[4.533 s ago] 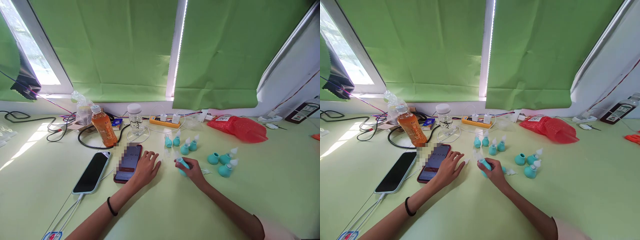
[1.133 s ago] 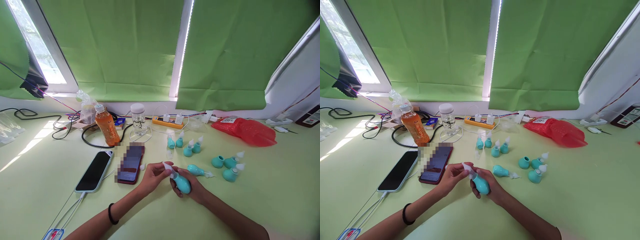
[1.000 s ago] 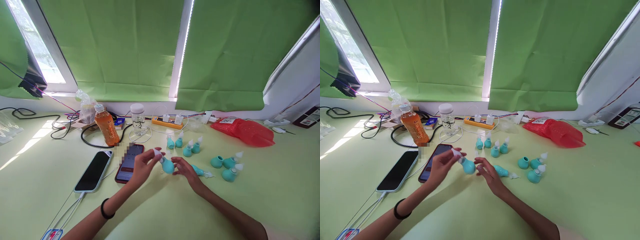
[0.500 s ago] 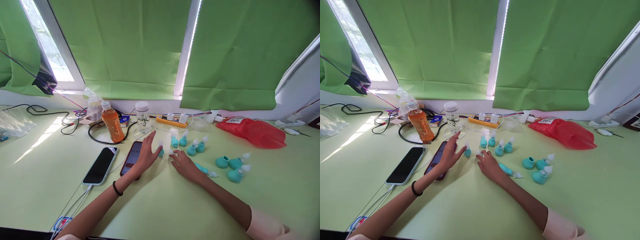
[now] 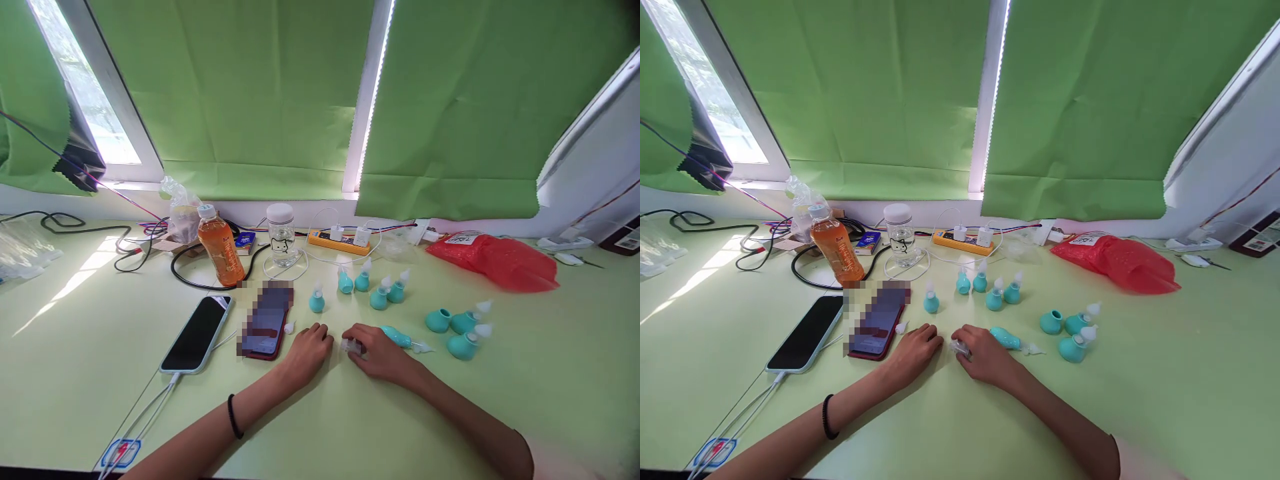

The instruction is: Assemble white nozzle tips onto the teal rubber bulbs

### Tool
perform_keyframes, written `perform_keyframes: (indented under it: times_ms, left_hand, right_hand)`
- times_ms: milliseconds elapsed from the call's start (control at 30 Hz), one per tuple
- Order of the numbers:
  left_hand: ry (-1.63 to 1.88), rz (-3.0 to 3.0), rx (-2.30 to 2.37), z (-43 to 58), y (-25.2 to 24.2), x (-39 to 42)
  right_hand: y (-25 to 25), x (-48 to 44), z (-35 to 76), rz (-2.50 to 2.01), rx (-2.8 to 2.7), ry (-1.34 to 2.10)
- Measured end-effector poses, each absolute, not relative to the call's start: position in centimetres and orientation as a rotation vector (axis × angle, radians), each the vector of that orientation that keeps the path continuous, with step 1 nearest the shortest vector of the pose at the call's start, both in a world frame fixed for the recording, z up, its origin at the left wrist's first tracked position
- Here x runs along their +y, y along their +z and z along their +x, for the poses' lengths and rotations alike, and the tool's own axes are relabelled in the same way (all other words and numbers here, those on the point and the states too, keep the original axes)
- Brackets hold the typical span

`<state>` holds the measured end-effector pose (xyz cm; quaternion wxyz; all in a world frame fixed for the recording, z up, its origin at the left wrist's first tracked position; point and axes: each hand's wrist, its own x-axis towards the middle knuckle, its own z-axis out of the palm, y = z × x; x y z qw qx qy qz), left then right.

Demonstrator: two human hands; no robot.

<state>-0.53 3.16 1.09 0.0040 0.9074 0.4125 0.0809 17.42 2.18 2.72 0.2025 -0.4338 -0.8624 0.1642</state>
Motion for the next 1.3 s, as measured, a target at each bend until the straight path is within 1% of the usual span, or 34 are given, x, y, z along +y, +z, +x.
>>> perform_keyframes:
  times_ms: [67, 133, 200, 267, 333, 400, 567, 733, 1033, 1300]
  left_hand:
    - [0.382, 2.715, 1.288, -0.6, 1.0, 3.3]
    - [0.595, 2.503, 1.233, -0.6, 1.1, 3.3]
    - [0.834, 2.188, 1.169, -0.4, 1.2, 3.2]
    - [0.985, 1.831, 1.125, -0.3, 1.5, 3.1]
    - [1.051, 1.539, 1.1, -0.3, 1.8, 3.2]
    - [1.086, 1.355, 1.092, -0.4, 2.1, 3.3]
    - [1.122, 1.172, 1.042, -0.5, 2.5, 3.3]
    - [1.046, 1.206, 0.93, -0.2, 2.2, 2.6]
    - [1.021, 1.298, 0.876, -0.1, 2.3, 2.6]
    - [0.939, 1.166, 0.975, -0.1, 2.3, 2.4]
  right_hand:
    - [2.7, 1.7, 17.4, -1.173, -2.404, 0.506]
    - [2.3, 1.6, 17.1, -1.167, -2.252, 0.632]
    - [1.8, 1.5, 16.7, -1.179, -1.954, 0.876]
    - [1.3, 1.5, 16.3, -1.139, -1.617, 1.212]
    - [1.2, 1.3, 15.9, -1.036, -1.335, 1.497]
    - [1.4, 1.0, 15.6, -0.934, -1.147, 1.656]
    - [1.4, 0.9, 15.3, -0.88, -1.007, 1.71]
    - [1.0, 1.1, 15.4, -0.888, -0.986, 1.685]
    - [1.3, 0.7, 15.2, -0.837, -0.928, 1.797]
    - [1.3, 0.7, 15.1, -0.801, -0.917, 1.885]
